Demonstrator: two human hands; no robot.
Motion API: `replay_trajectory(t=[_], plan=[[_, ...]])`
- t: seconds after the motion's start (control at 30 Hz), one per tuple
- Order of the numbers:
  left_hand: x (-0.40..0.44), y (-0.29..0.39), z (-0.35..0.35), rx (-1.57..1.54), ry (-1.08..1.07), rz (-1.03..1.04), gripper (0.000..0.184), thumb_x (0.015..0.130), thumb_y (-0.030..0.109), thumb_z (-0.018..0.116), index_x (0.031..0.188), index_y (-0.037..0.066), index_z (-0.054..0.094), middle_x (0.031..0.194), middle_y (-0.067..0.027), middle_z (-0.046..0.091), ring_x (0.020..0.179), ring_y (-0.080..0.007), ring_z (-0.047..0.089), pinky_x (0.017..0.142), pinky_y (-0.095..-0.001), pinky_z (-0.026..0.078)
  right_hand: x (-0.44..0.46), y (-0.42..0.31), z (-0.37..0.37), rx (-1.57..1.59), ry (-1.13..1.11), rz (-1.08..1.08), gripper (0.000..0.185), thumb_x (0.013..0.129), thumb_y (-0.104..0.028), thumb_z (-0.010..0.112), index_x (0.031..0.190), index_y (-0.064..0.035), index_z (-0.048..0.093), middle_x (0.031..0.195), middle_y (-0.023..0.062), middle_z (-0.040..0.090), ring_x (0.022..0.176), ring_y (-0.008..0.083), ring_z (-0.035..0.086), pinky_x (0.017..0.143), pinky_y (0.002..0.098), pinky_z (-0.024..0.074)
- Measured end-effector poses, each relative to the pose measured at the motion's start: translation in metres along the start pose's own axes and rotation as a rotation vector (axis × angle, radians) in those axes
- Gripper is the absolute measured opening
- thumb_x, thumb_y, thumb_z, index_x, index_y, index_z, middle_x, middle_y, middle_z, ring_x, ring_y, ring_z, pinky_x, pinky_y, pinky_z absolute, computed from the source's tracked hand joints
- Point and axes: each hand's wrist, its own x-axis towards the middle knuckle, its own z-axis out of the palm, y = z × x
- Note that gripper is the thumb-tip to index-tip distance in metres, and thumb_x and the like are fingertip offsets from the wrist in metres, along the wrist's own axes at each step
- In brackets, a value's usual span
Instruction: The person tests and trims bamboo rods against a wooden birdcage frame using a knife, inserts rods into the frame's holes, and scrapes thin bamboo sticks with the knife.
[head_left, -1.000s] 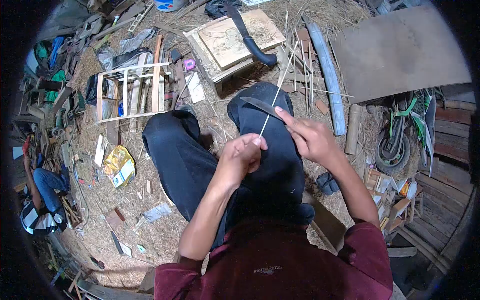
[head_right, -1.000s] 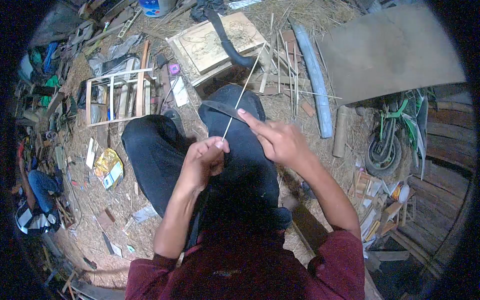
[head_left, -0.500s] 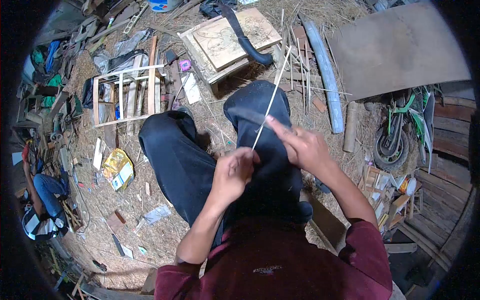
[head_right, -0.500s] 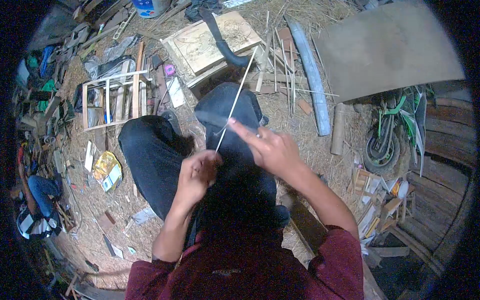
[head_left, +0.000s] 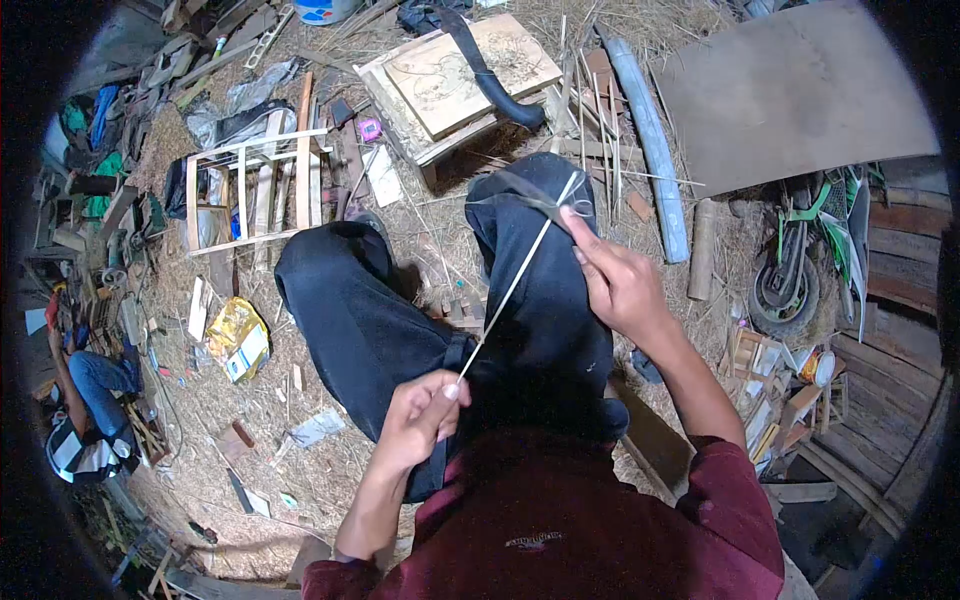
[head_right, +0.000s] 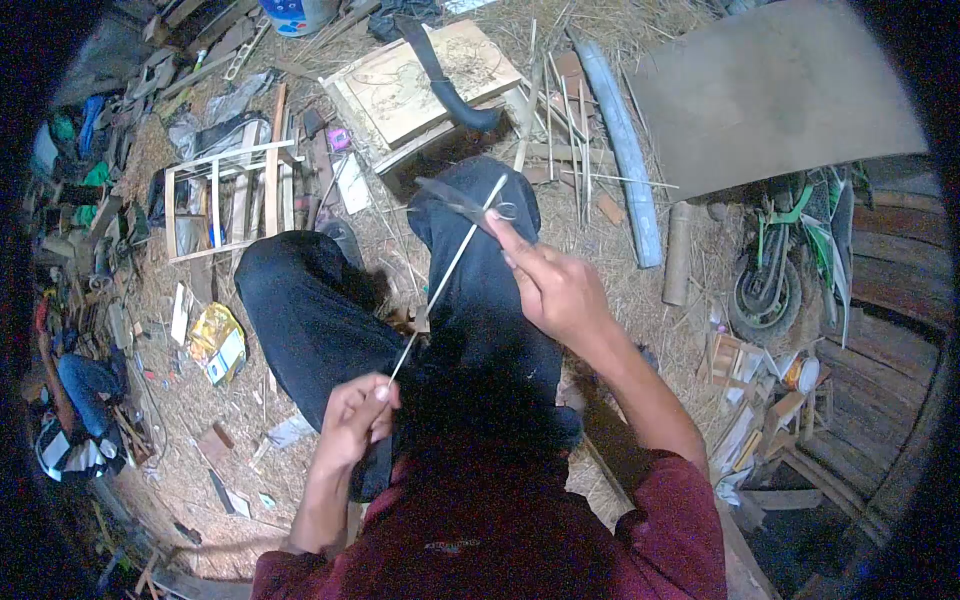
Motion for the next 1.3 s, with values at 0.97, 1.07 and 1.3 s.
replay_trajectory(t=[0.97, 1.07, 1.3], plan=[[0.098, 0.022, 0.033, -0.007, 0.045, 0.166, 0.028, 0.102, 0.025, 0.047, 0.087, 0.003, 0.058, 0.058, 0.0047, 0.041, 0.049, -0.0049, 0.034, 0.047, -0.0226, 0.027, 0.01, -0.023, -0.019, -0.213, -0.359, -0.087, 0.07, 0.079, -0.005, 0.063, 0.142, -0.0306, 0.046, 0.06, 0.0104, 0.048, 0.05, 0.0292, 0.055, 0.049, 0.0419, 0.047], [0.09, 0.023, 0.036, -0.056, 0.049, 0.186, 0.028, 0.102, 0.024, 0.048, 0.088, 0.002, 0.058, 0.057, 0.0051, 0.04, 0.049, -0.0044, 0.033, 0.047, -0.0225, 0.026, 0.007, -0.019, -0.013, -0.28, -0.283, -0.045, 0.07, 0.078, -0.005, 0.063, 0.142, -0.0307, 0.046, 0.06, 0.0101, 0.048, 0.049, 0.0286, 0.054, 0.048, 0.0421, 0.0469], [0.03, 0.004, 0.02, -0.09, 0.027, 0.011, 0.028, 0.101, 0.024, 0.051, 0.086, 0.001, 0.057, 0.057, 0.0054, 0.04, 0.048, -0.0042, 0.032, 0.047, -0.0219, 0.026, 0.003, -0.004, -0.012, -0.224, -0.171, -0.007, 0.066, 0.082, -0.01, 0.059, 0.141, -0.0357, 0.045, 0.065, 0.0127, 0.054, 0.051, 0.0319, 0.059, 0.05, 0.0445, 0.052]])
